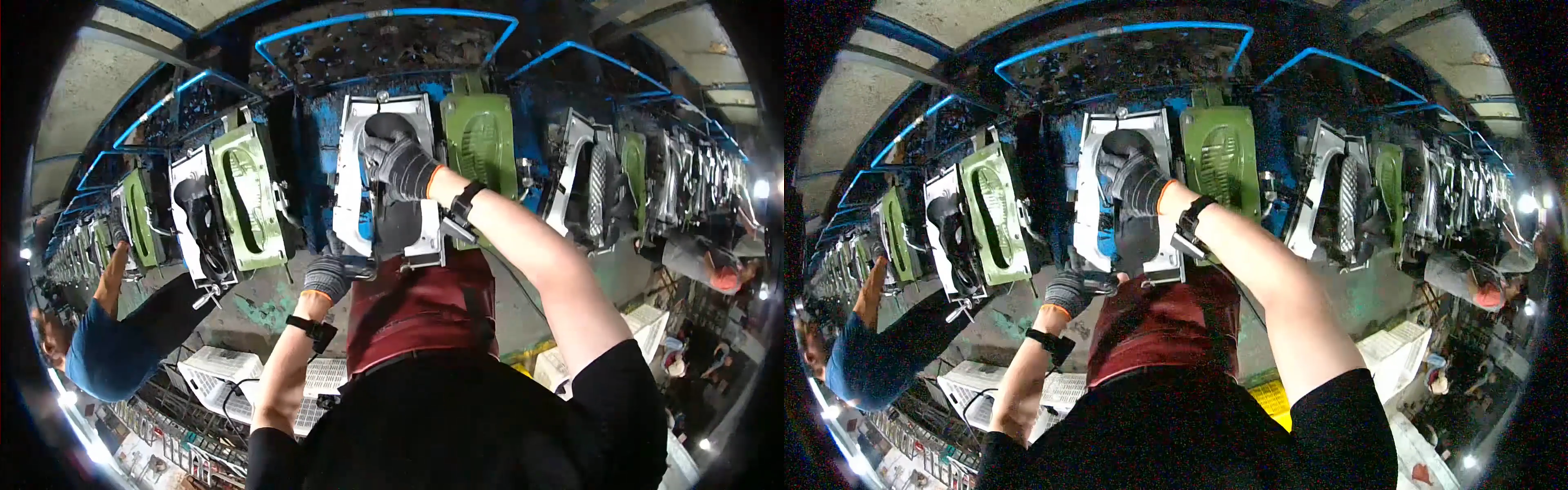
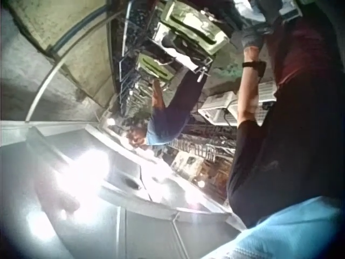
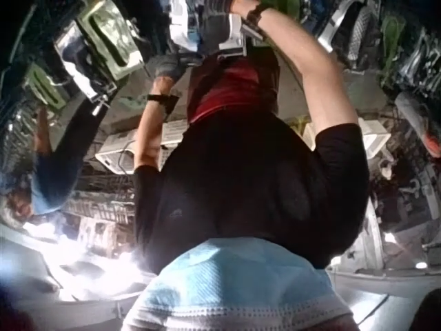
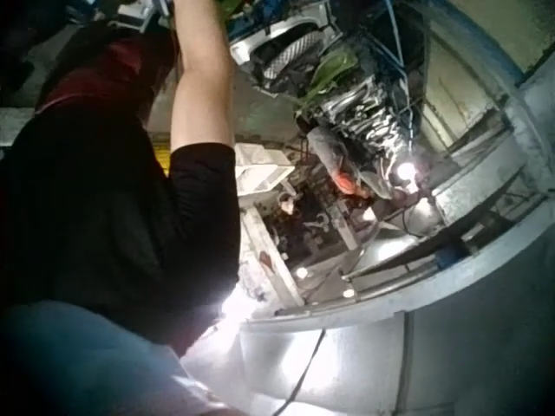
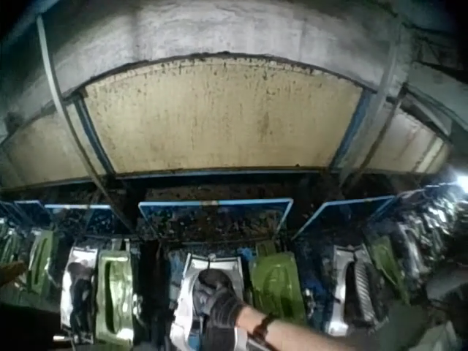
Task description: Operating a footwear molding machine by placing shoe components into the mold and retrieving them.
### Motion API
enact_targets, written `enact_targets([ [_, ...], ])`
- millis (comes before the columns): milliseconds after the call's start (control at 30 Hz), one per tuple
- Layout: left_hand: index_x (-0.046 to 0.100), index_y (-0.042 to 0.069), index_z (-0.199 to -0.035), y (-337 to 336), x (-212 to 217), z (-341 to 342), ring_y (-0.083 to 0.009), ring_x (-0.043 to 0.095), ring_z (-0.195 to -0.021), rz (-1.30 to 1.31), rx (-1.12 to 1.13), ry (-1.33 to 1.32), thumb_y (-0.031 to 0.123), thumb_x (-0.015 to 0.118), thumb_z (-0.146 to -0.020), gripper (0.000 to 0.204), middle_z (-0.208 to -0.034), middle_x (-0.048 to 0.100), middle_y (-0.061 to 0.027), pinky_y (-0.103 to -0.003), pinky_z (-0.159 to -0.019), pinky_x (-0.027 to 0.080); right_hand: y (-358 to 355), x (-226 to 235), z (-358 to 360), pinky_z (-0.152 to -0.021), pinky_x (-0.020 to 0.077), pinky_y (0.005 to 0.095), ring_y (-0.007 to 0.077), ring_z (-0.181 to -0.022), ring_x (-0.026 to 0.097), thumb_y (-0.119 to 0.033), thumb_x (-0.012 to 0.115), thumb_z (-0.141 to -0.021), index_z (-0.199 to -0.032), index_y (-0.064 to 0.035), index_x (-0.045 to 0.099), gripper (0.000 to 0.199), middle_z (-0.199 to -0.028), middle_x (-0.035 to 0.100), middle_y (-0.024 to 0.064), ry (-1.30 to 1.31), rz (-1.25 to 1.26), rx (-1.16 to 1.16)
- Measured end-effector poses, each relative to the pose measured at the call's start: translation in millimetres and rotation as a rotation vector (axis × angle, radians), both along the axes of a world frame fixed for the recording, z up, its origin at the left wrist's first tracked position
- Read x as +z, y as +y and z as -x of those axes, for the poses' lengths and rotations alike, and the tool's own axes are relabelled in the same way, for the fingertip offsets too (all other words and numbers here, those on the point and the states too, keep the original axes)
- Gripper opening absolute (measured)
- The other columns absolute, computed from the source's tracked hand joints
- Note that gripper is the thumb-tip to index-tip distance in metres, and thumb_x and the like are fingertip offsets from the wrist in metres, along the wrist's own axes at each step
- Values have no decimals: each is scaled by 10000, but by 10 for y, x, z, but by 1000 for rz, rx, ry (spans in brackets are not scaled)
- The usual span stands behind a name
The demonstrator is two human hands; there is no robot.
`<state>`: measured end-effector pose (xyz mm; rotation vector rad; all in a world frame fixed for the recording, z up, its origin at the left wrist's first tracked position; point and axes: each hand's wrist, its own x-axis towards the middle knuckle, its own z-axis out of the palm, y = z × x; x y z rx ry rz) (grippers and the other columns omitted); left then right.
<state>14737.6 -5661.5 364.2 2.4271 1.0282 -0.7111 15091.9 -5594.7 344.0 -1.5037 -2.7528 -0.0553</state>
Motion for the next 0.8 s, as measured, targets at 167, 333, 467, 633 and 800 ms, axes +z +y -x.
enact_targets([
  [167,123,-118,-1624,-368,234,-472,-481,665,-1175,243,60,-263,686,690,-864,1243,-1405,591,-361,-502,-983,557,-274,512,99,-1201,282,602,345,-1466,438,-493,814,-740,-1277,-200,747,616,-1529,539,150,114,201,-282],
  [333,624,14,-1310,250,216,-843,-419,680,-1057,-126,217,-555,473,622,-997,556,-1144,722,-251,-498,-919,533,-1309,279,701,-1276,180,572,462,-1563,229,-633,798,-742,-1568,-35,441,1080,-1678,264,290,347,246,-676],
  [467,580,-13,-1350,855,394,-1899,-453,591,-1143,-346,173,-807,337,634,-980,513,-1258,625,-270,-527,-956,486,-1833,407,1247,-1299,93,587,502,-1592,80,-678,827,-692,-1641,41,238,1328,-1728,65,309,406,433,-883],
  [633,563,12,-1432,989,-135,-2370,-457,452,-1397,-438,50,-828,354,656,-929,615,-1454,554,-252,-585,-1223,303,-1986,391,1226,-1308,80,564,503,-1600,43,-532,945,-589,-1660,47,76,1496,-1728,47,308,479,571,-784],
  [800,601,8,-1417,931,-48,-2538,-458,460,-1398,-416,16,-757,381,655,-934,613,-1470,559,-250,-556,-1223,310,-2157,276,1072,-1302,140,577,490,-1591,135,-528,957,-553,-1649,57,144,1485,-1715,116,311,516,390,-765],
])
